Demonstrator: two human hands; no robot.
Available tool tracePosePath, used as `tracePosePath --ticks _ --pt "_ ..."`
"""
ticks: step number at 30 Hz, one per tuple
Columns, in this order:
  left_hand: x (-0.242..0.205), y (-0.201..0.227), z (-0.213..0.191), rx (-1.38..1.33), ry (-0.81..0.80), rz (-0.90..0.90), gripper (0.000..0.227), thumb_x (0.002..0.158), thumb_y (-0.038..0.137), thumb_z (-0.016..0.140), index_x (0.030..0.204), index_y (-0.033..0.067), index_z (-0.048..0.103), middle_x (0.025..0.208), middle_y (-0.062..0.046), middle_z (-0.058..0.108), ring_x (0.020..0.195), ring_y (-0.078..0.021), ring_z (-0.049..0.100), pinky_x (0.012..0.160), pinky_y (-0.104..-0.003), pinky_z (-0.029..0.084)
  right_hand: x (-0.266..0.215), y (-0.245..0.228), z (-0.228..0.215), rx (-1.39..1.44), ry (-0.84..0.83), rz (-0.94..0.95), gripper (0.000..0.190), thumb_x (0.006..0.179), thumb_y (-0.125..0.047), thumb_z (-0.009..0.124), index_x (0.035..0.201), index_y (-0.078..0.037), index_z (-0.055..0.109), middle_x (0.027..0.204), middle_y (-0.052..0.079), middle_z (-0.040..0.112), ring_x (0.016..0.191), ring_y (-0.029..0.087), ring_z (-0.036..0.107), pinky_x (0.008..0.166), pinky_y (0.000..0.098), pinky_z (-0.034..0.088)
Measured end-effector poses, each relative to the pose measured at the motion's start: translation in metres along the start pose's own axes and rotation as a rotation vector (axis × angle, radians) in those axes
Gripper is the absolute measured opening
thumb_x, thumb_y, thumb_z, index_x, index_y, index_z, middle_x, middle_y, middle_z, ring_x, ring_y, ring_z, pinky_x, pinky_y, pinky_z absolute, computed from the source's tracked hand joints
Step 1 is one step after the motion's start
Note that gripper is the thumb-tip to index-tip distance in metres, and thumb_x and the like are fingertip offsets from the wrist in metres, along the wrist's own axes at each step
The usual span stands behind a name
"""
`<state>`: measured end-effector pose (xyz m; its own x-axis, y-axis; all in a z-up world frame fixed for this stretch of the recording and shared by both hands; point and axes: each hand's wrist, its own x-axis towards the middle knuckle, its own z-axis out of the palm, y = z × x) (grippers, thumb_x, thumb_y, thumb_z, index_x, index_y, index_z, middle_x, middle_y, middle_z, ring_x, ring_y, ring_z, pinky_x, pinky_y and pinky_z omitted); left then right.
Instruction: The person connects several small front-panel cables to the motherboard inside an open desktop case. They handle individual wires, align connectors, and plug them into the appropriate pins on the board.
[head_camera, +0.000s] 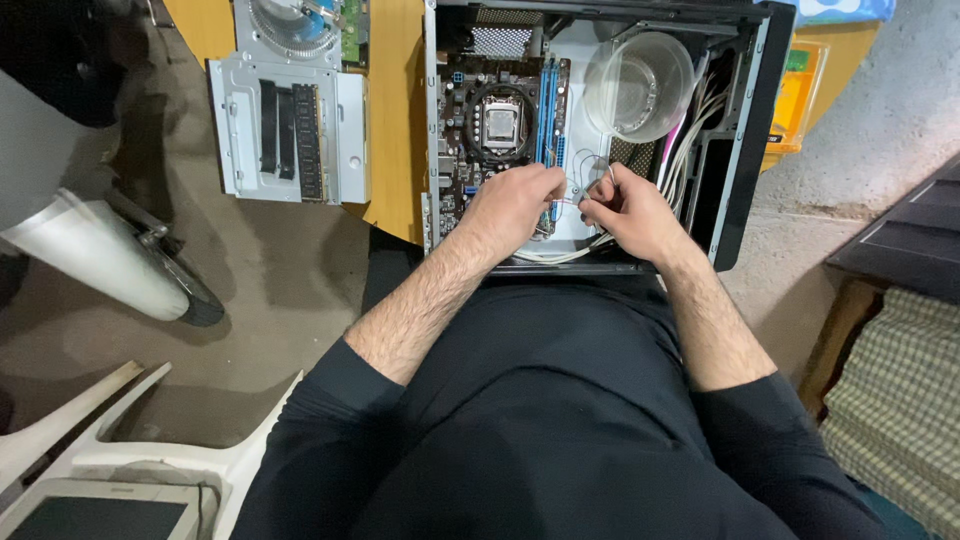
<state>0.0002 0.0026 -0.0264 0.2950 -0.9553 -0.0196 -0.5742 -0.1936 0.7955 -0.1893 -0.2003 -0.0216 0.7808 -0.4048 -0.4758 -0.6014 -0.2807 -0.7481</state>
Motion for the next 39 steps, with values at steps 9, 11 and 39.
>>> tracePosePath --ticks 9,11,39 --pt "-0.003 -0.008 0.007 0.025 0.017 0.017 0.02 0.106 0.005 0.088 0.116 0.0182 0.077 0.106 -0.005 0.077 0.108 -0.0343 0.087 0.097 -0.048 0.071 -0.006 -0.017 -0.002 -0.065 -0.005 0.0 0.035 0.105 -0.016 0.092 0.104 -0.011 0.057 0.094 0.01 0.087 0.089 0.03 0.09 0.088 0.0384 0.062" --pt "-0.003 -0.007 0.006 0.023 0.022 0.02 0.019 0.105 0.005 0.088 0.115 0.0173 0.077 0.105 -0.006 0.076 0.107 -0.036 0.087 0.096 -0.05 0.071 -0.008 -0.02 -0.003 -0.064 -0.003 -0.005 0.034 0.106 -0.015 0.091 0.104 -0.01 0.058 0.095 0.012 0.087 0.088 0.03 0.09 0.089 0.04 0.063" --pt "-0.002 -0.006 0.003 0.029 -0.008 0.013 0.023 0.106 0.004 0.087 0.117 0.0183 0.074 0.108 -0.006 0.076 0.109 -0.0334 0.087 0.097 -0.049 0.071 -0.003 -0.01 -0.004 -0.096 -0.027 0.019 0.032 0.106 -0.021 0.09 0.104 -0.012 0.059 0.097 0.009 0.09 0.09 0.029 0.091 0.09 0.0383 0.063"
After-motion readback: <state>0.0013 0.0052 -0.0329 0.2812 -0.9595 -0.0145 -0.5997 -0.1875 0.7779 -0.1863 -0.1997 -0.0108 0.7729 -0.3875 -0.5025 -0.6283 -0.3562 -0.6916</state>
